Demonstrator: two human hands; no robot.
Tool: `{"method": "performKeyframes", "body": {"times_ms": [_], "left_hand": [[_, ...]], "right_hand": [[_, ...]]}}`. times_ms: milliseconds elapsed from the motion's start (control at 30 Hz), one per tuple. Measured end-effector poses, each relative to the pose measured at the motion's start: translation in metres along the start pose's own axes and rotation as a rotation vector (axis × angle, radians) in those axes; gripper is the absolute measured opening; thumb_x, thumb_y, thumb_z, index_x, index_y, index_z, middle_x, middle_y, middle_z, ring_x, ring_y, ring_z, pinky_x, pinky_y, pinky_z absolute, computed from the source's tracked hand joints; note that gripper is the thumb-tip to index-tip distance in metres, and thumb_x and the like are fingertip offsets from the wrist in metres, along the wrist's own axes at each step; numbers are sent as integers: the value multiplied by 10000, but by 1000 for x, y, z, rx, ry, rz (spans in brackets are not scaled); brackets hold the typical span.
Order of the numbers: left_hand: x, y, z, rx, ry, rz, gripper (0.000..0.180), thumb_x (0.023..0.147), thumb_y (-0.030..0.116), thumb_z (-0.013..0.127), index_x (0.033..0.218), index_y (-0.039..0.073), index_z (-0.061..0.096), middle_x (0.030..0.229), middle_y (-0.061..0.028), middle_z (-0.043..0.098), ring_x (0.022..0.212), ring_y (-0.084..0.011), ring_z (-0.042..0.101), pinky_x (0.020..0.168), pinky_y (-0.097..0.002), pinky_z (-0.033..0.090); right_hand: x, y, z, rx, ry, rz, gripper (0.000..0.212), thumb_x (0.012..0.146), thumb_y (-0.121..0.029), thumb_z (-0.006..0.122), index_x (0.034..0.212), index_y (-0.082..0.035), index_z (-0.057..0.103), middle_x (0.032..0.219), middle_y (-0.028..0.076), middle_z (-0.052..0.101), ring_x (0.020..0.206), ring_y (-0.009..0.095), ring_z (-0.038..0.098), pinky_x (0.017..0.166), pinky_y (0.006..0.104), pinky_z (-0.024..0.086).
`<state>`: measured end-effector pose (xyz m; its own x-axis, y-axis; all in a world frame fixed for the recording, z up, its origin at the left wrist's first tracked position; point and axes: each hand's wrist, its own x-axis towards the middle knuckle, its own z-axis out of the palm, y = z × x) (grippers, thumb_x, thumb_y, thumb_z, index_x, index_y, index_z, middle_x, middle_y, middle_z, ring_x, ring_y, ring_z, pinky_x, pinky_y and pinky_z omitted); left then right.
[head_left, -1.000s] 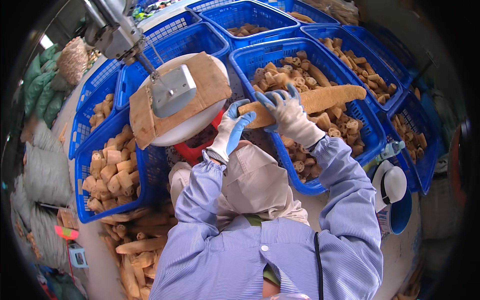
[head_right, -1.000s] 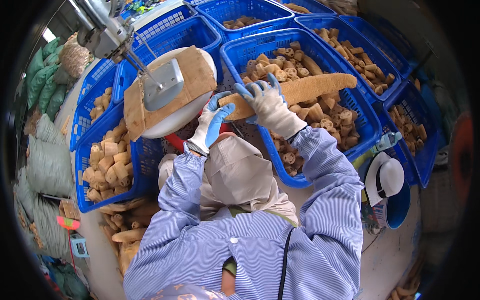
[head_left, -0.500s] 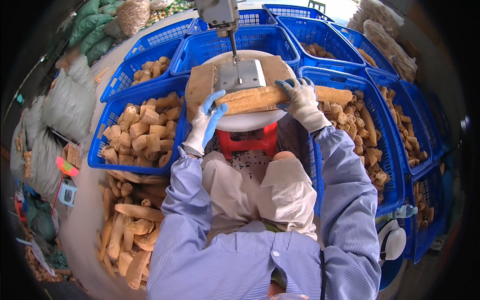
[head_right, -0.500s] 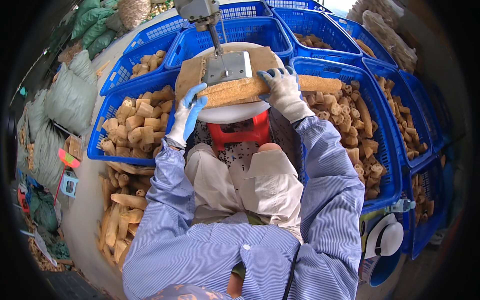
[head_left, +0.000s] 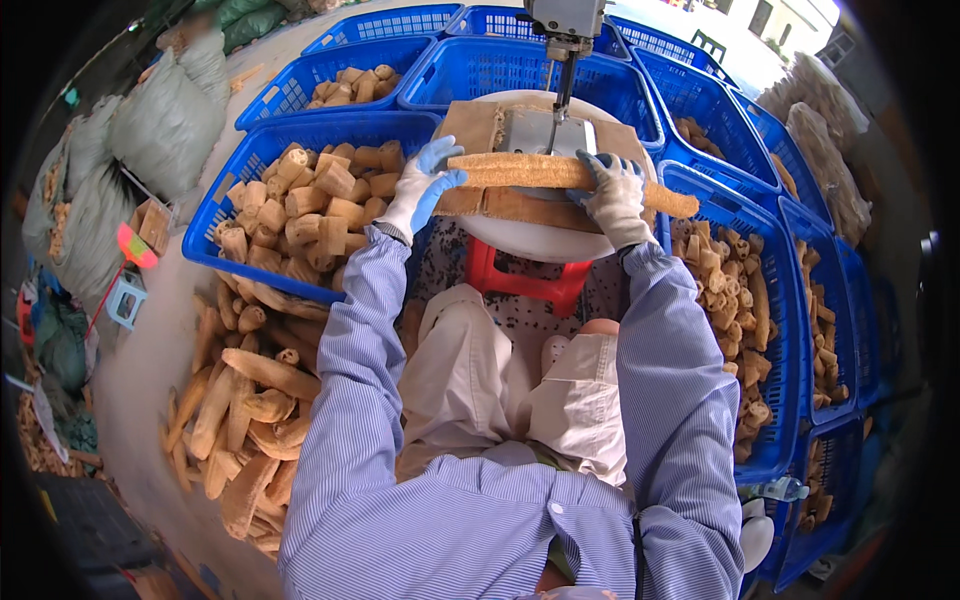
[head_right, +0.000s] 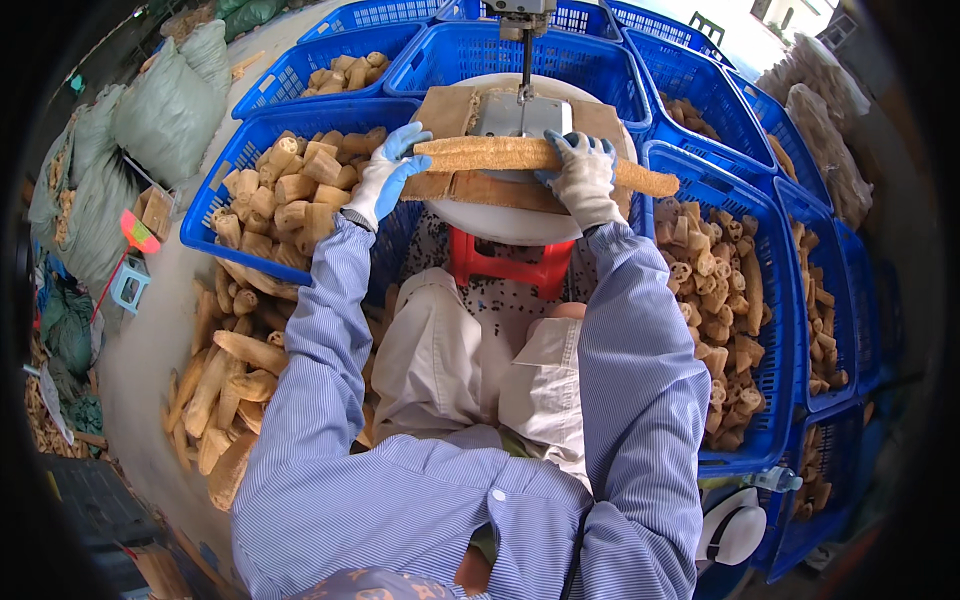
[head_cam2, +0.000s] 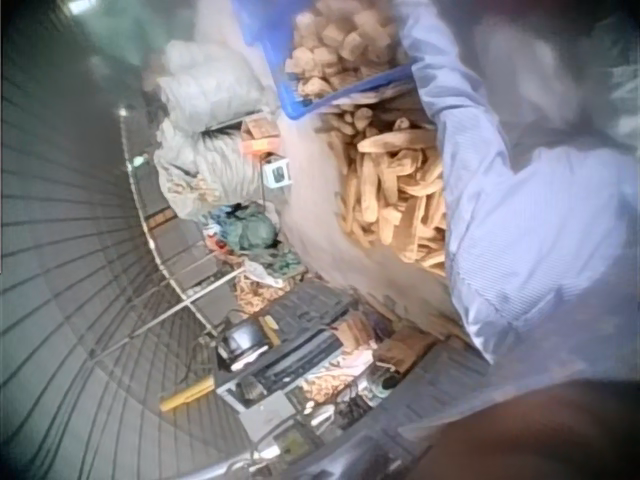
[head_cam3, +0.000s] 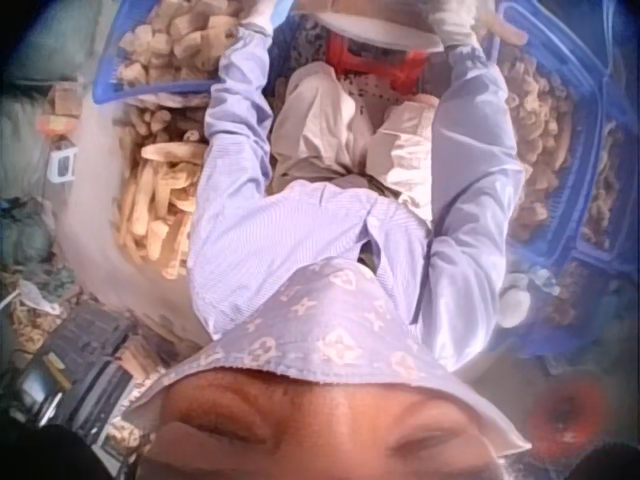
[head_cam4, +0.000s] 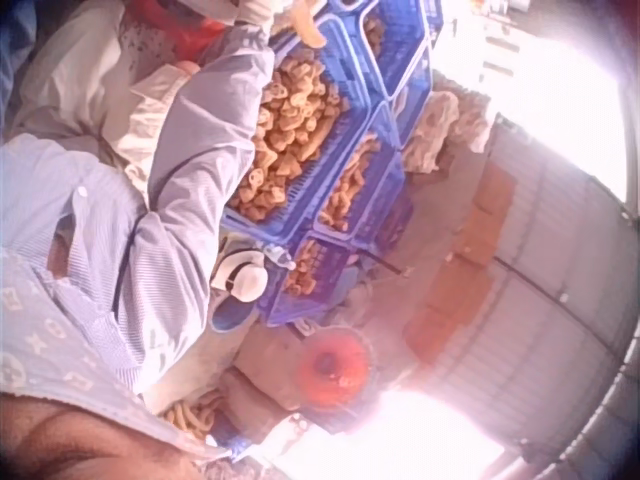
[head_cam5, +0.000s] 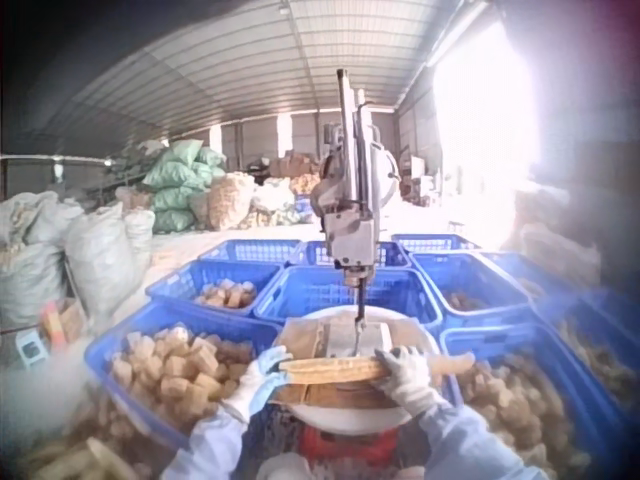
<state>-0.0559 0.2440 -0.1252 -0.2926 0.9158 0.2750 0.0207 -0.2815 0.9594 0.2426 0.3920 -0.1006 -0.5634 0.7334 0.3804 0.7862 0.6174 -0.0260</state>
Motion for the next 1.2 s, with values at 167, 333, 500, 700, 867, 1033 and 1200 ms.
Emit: {"method": "performKeyframes", "body": {"times_ms": [167, 333, 500, 700, 867, 1033, 1200], "left_hand": [[-1, -7, -2, -32, 23, 14, 691, 856, 91, 792, 1466, 68, 469, 1420, -106, 567, 1323, -200, 515, 1124, -318, 414], [2, -14, 0, -41, 71, 56, 667, 883, 106, 773, 1475, 79, 467, 1410, -107, 570, 1289, -185, 537, 1096, -305, 447], [7, -16, 2, 64, 99, 118, 530, 950, 140, 708, 1444, 110, 522, 1379, -58, 593, 1248, -145, 545, 1065, -280, 449], [22, -27, 10, 240, 169, 149, 345, 1004, 148, 634, 1346, 113, 605, 1328, -9, 616, 1127, -97, 561, 981, -252, 467], [53, -39, 20, 297, 344, 221, 189, 1028, 191, 579, 1169, 82, 642, 987, 17, 618, 872, -60, 521, 803, -235, 459], [92, -51, 31, 180, 580, 214, 118, 970, 168, 614, 978, 74, 686, 842, 42, 608, 773, -58, 511, 713, -247, 460], [110, -55, 34, 144, 655, 171, 119, 942, 162, 627, 914, 57, 677, 805, 35, 611, 767, -60, 519, 692, -252, 454]], "right_hand": [[2, 1, 11, -15, 35, -50, 725, 755, -467, 818, 1406, -292, 550, 1333, 46, 595, 1236, 302, 551, 1083, 471, 384], [10, 8, 14, 18, 76, -147, 704, 771, -451, 798, 1400, -249, 553, 1320, 34, 610, 1212, 293, 571, 1029, 469, 431], [23, 6, 11, -62, 54, -187, 688, 780, -474, 782, 1382, -223, 565, 1275, 53, 641, 1163, 283, 610, 988, 442, 475], [43, 11, 9, -154, -60, -160, 703, 798, -546, 754, 1392, -222, 562, 1234, 80, 668, 1140, 286, 633, 964, 421, 500], [65, 7, -11, -164, -243, -97, 703, 805, -669, 691, 1349, -232, 610, 1150, 109, 707, 1030, 294, 699, 880, 409, 560], [86, 3, -22, -57, -443, 27, 735, 790, -680, 712, 1352, -217, 616, 1099, 126, 733, 1045, 313, 701, 915, 408, 551], [106, 21, -4, -51, -467, 132, 703, 787, -661, 729, 1313, -202, 648, 1124, 130, 732, 1062, 314, 696, 930, 417, 543]]}}
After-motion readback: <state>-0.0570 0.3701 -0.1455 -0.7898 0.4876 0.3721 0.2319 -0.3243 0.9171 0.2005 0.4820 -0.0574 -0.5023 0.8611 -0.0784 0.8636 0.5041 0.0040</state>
